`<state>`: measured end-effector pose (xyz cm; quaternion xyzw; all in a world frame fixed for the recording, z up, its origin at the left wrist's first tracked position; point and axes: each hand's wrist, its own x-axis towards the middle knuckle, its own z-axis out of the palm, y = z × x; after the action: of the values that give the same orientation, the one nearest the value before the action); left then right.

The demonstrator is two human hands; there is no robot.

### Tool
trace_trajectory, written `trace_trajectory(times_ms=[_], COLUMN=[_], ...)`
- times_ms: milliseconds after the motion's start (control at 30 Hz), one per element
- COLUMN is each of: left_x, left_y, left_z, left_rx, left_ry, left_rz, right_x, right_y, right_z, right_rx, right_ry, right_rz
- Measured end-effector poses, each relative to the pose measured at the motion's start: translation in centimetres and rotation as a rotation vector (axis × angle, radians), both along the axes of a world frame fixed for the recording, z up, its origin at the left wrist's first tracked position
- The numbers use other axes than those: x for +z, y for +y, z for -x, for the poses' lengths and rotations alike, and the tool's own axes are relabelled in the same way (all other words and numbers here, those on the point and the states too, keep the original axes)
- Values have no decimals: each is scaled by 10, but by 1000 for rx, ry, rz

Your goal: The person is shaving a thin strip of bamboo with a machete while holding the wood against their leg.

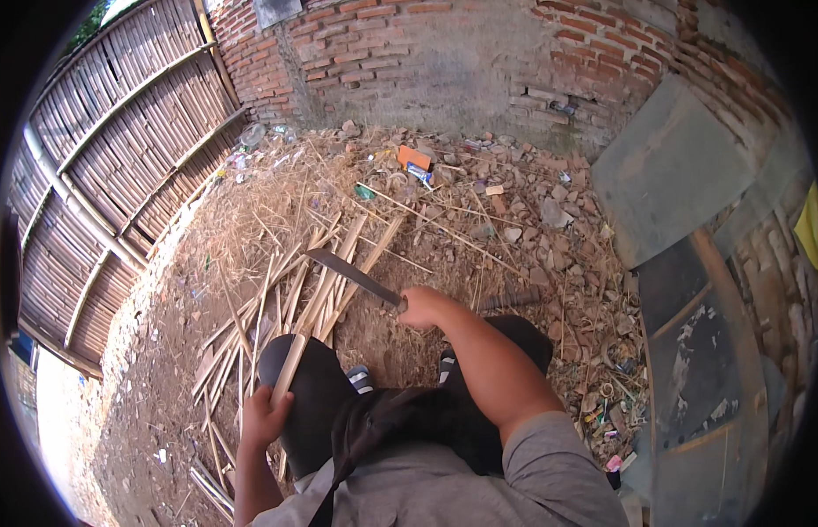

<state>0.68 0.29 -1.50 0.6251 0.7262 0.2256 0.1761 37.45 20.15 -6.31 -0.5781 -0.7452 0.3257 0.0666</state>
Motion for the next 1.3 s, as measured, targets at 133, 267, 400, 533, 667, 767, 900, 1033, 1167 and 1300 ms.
trace_trajectory(times_ms=[133,267,400,533,667,767,900,1033,1167,1300], left_x=[0,2,7,8,7,5,3,7,4,7], left_y=[0,0,0,0,0,0,0,0,0,1], left_z=[1,-1,-5,-6,-6,-5,-5,-8,-5,-8], left_rx=[3,1,3,2,7,9,8,11,5,28], left_ry=[7,2,17,25,17,21,27,31,20,26], left_rz=[13,29,22,20,18,13,-1,-7,-17,43], right_x=[2,2,5,0,-1,-3,4,6,5,3], right_y=[-1,-2,-3,-2,-2,-3,-3,-4,-4,-4], right_z=[1,0,0,-1,-1,-1,1,1,1,0], right_rx=[2,-4,20,31,18,6,5,4,9,9], right_ry=[4,22,8,8,16,51,28,18,32,54], right_rz=[-6,3,5,-27,-13,-33,39,42,38,31])
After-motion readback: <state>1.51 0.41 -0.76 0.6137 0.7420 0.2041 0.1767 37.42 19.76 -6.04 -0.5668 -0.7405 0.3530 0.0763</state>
